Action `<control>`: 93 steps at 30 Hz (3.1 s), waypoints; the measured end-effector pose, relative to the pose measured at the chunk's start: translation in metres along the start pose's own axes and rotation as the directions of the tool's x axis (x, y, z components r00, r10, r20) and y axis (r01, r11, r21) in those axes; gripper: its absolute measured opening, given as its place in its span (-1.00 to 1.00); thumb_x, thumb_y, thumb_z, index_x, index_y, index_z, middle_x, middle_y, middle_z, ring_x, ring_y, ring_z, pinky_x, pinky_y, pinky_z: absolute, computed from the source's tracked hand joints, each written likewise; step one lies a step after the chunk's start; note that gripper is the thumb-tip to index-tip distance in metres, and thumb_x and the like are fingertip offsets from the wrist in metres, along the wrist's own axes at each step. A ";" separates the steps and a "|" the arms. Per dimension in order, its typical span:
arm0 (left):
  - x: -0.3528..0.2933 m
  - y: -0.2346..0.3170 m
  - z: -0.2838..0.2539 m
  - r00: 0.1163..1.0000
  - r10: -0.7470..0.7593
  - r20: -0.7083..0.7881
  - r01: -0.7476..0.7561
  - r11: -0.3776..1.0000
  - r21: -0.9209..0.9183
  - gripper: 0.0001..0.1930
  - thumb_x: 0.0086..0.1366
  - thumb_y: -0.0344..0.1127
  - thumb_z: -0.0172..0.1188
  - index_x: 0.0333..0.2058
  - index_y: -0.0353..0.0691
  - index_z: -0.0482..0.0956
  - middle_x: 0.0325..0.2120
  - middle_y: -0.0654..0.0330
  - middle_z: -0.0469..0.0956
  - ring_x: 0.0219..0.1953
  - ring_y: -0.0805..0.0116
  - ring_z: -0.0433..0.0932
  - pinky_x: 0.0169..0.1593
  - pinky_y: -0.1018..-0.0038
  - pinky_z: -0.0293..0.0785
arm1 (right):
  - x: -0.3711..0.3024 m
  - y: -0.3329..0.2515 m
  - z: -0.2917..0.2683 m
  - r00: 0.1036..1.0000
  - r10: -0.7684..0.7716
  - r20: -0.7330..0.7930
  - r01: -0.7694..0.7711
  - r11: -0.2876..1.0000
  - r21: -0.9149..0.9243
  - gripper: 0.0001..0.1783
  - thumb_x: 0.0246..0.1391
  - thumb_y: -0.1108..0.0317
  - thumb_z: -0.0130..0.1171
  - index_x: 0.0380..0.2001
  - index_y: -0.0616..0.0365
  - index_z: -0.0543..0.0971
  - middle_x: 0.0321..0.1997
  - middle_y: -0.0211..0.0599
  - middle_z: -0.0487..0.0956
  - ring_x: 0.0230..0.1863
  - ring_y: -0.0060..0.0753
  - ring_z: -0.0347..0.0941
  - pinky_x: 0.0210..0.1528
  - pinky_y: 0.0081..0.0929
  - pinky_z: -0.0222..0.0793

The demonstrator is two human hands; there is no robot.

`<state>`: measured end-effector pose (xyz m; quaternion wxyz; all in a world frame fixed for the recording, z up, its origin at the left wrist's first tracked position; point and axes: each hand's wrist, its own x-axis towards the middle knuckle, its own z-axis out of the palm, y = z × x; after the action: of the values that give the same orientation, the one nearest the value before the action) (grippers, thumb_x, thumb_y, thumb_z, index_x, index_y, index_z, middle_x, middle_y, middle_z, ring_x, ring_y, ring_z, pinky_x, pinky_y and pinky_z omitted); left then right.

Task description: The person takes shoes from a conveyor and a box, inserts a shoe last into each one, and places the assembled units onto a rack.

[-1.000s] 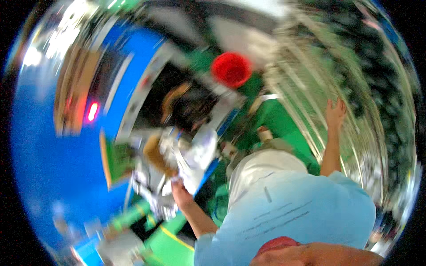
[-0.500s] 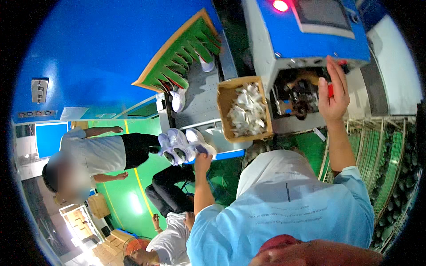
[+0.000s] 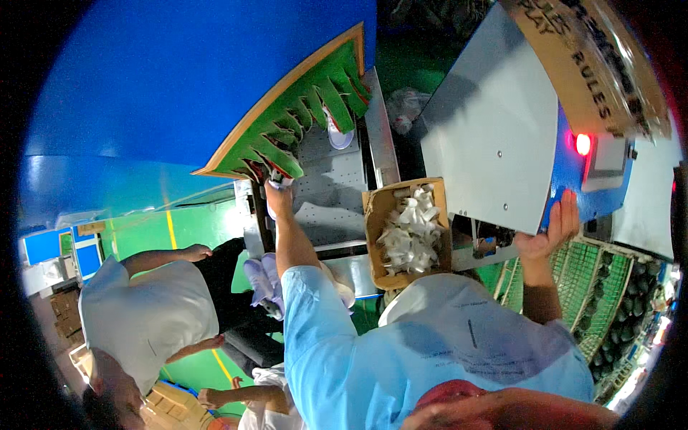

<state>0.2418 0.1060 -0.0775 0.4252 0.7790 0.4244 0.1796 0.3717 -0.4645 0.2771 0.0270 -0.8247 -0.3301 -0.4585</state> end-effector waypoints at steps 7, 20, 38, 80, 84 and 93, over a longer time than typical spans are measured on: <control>-0.080 0.119 0.055 0.990 -0.122 0.071 0.131 0.982 -0.135 -0.52 0.01 -0.21 0.55 -0.12 -0.30 0.64 -0.30 0.19 0.70 -0.29 0.40 0.58 -0.17 0.38 0.49 | -0.007 0.005 0.002 0.997 0.077 -0.031 -0.074 0.994 0.080 -0.38 0.46 0.01 -0.44 0.16 0.24 0.46 0.24 0.06 0.52 0.30 0.10 0.39 0.35 0.04 0.14; -0.415 0.338 -0.009 0.602 0.479 0.640 0.444 0.466 -0.766 0.15 -0.17 -0.18 0.71 0.36 -0.27 0.18 0.22 0.18 0.41 0.20 0.35 0.41 0.27 0.36 0.36 | -0.068 -0.038 -0.074 0.536 -0.090 0.839 -0.710 -0.586 0.390 0.15 -0.03 0.42 0.42 0.54 -0.04 -0.03 0.38 -0.22 0.33 0.30 -0.31 0.33 0.32 -0.32 0.31; -0.562 0.332 0.091 0.377 0.252 0.891 0.519 0.740 -0.429 -0.62 0.39 -0.05 0.18 -0.18 -0.33 0.64 -0.26 0.20 0.58 -0.28 0.36 0.51 -0.21 0.32 0.45 | -0.317 0.148 -0.121 0.142 -0.094 0.985 -0.737 -0.675 0.042 -0.17 0.05 0.43 0.35 0.40 0.21 0.27 0.08 -0.22 0.60 0.00 -0.29 0.58 0.05 -0.38 0.53; -0.447 0.237 0.089 0.667 -0.257 0.699 0.668 0.622 -0.409 -0.59 0.40 -0.02 0.23 -0.14 -0.28 0.39 -0.35 0.06 0.64 -0.42 0.36 0.63 -0.35 0.45 0.54 | -0.162 0.062 -0.014 0.440 0.338 0.832 -0.508 0.858 -0.080 -0.13 0.23 -0.02 0.15 0.50 -0.11 0.07 0.13 0.36 0.36 -0.09 0.33 0.53 -0.12 0.07 0.52; -0.442 0.202 0.108 0.705 -0.380 0.599 0.626 0.731 -0.272 -0.45 0.42 0.09 0.18 0.07 -0.29 0.37 -0.30 0.09 0.59 -0.39 0.37 0.60 -0.31 0.38 0.59 | -0.180 0.066 -0.017 0.632 0.328 0.702 -0.461 0.887 0.000 -0.12 0.22 0.01 0.18 0.51 -0.12 0.07 0.09 0.40 0.39 -0.05 0.37 0.53 -0.12 0.10 0.51; -0.498 0.275 0.145 0.045 -0.163 0.986 0.779 0.623 0.067 -0.28 0.43 0.30 -0.01 0.14 -0.32 0.43 -0.26 -0.06 0.65 -0.32 0.11 0.65 -0.14 0.25 0.64 | -0.235 0.042 -0.127 0.767 0.275 0.580 -0.483 0.843 0.238 -0.18 0.13 0.28 0.30 0.42 0.20 0.25 0.13 0.27 0.35 -0.05 0.26 0.47 -0.12 -0.05 0.49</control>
<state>0.1879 -0.4497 0.1035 0.8041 0.3753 0.2581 -0.3821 0.2168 -0.6639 0.1795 0.1864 -0.9467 -0.2288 -0.1291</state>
